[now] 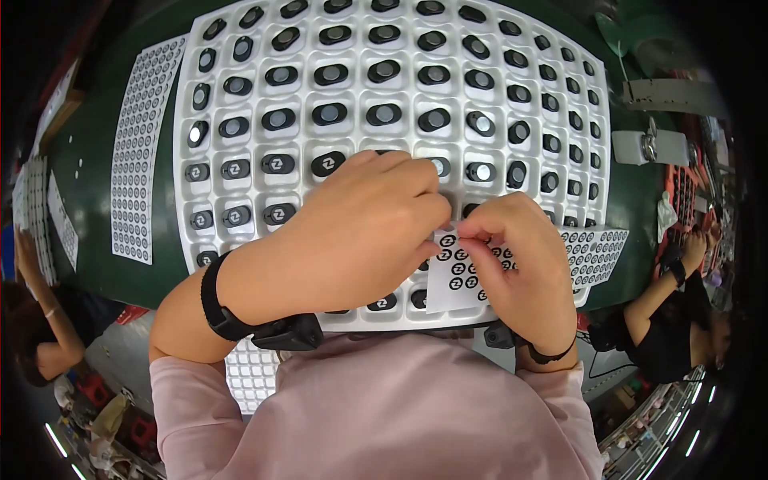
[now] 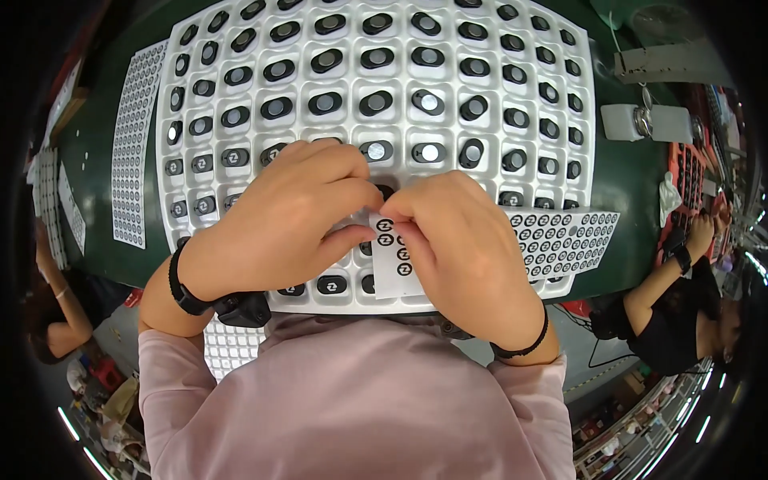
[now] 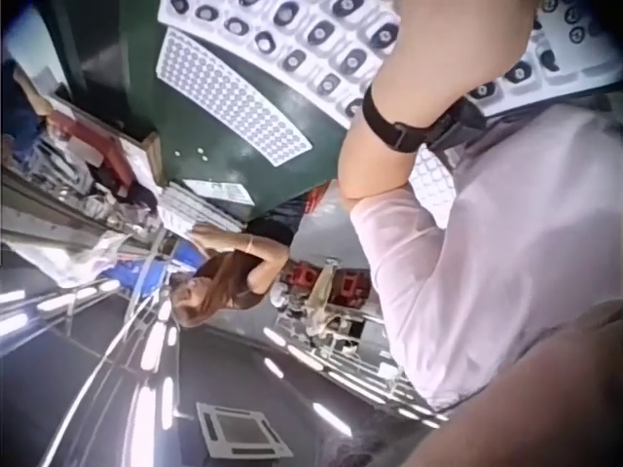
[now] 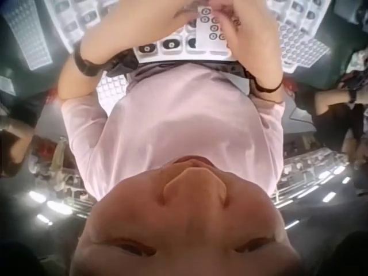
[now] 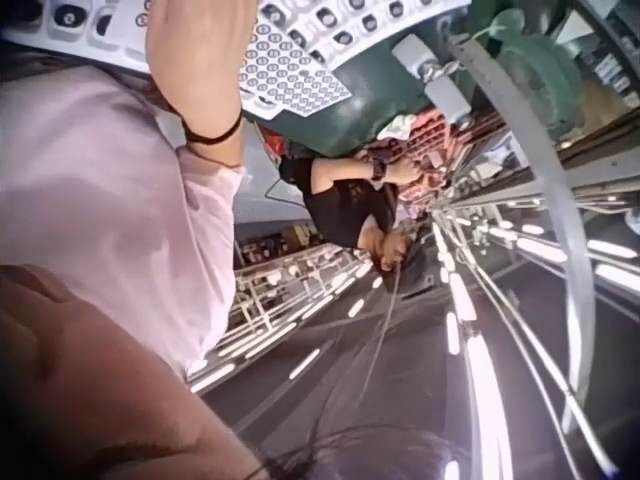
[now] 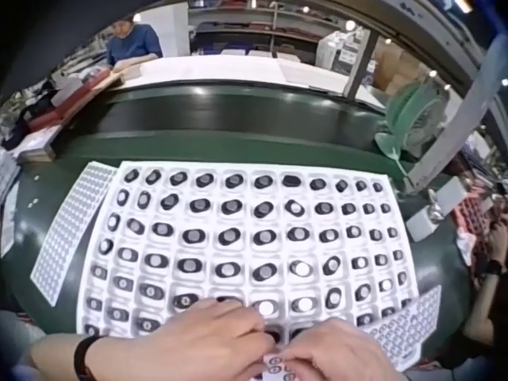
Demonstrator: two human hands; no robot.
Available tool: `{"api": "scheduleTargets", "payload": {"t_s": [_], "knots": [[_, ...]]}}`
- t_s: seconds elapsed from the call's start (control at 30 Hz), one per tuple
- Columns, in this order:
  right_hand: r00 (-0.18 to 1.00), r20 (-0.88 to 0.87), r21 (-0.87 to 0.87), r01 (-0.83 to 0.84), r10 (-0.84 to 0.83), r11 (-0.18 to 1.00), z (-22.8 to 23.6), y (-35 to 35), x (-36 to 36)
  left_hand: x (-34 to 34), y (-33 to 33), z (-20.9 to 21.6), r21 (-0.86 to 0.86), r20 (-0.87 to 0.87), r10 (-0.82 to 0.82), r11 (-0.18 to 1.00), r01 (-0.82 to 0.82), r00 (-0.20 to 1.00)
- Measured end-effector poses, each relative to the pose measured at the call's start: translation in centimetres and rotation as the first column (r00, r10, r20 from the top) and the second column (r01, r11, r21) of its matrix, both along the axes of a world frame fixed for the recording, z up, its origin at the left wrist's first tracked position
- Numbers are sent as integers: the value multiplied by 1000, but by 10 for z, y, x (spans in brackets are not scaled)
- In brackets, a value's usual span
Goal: The person peels circular stickers from a sheet and applies them one by one to the centers of small black components resting in a white tray. After filling the tray, the person sets the used sticker sheet aside and picks up a new sheet to continue the process.
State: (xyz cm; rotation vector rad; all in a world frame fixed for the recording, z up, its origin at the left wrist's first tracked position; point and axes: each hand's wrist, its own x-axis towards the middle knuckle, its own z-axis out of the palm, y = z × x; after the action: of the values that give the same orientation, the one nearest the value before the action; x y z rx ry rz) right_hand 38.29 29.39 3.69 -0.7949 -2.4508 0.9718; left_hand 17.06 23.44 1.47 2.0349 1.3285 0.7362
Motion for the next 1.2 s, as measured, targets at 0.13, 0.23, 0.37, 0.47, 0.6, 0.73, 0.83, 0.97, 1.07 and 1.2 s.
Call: {"api": "scheduleTargets", "payload": {"t_s": [0.13,0.23,0.37,0.47,0.6,0.73,0.83,0.97,1.07,1.2], "knots": [[1000,-29,-3,7,-7,1000,-6,0,-1,1,0,-6,1,-8,-9,1000,9,1000],[999,-38,10,7,-6,1000,-8,-1,-2,1,0,-9,13,12,-5,1000,5,1000],[999,-48,57,-18,21,998,-10,1,-3,1,1,-11,23,28,6,1000,-7,1000],[997,-58,99,-41,47,994,-11,1,-3,1,1,-12,52,9,5,999,-5,1000],[995,-55,143,-76,85,987,-12,1,-4,1,2,-12,49,17,-1,999,0,1000],[987,-54,147,-142,152,979,-14,3,-1,1,3,-15,56,13,-9,998,9,1000],[986,-35,157,-156,164,975,-15,1,0,0,2,-15,47,28,-17,999,16,999],[992,-54,140,-101,110,985,-16,0,2,-1,0,-14,27,17,-41,999,40,999],[997,-35,157,-62,68,986,-12,0,1,-2,1,-9,-11,9,-64,998,64,998],[1000,-12,179,-23,25,984,-10,1,-1,-2,1,-5,-79,47,-80,993,84,996]]}}
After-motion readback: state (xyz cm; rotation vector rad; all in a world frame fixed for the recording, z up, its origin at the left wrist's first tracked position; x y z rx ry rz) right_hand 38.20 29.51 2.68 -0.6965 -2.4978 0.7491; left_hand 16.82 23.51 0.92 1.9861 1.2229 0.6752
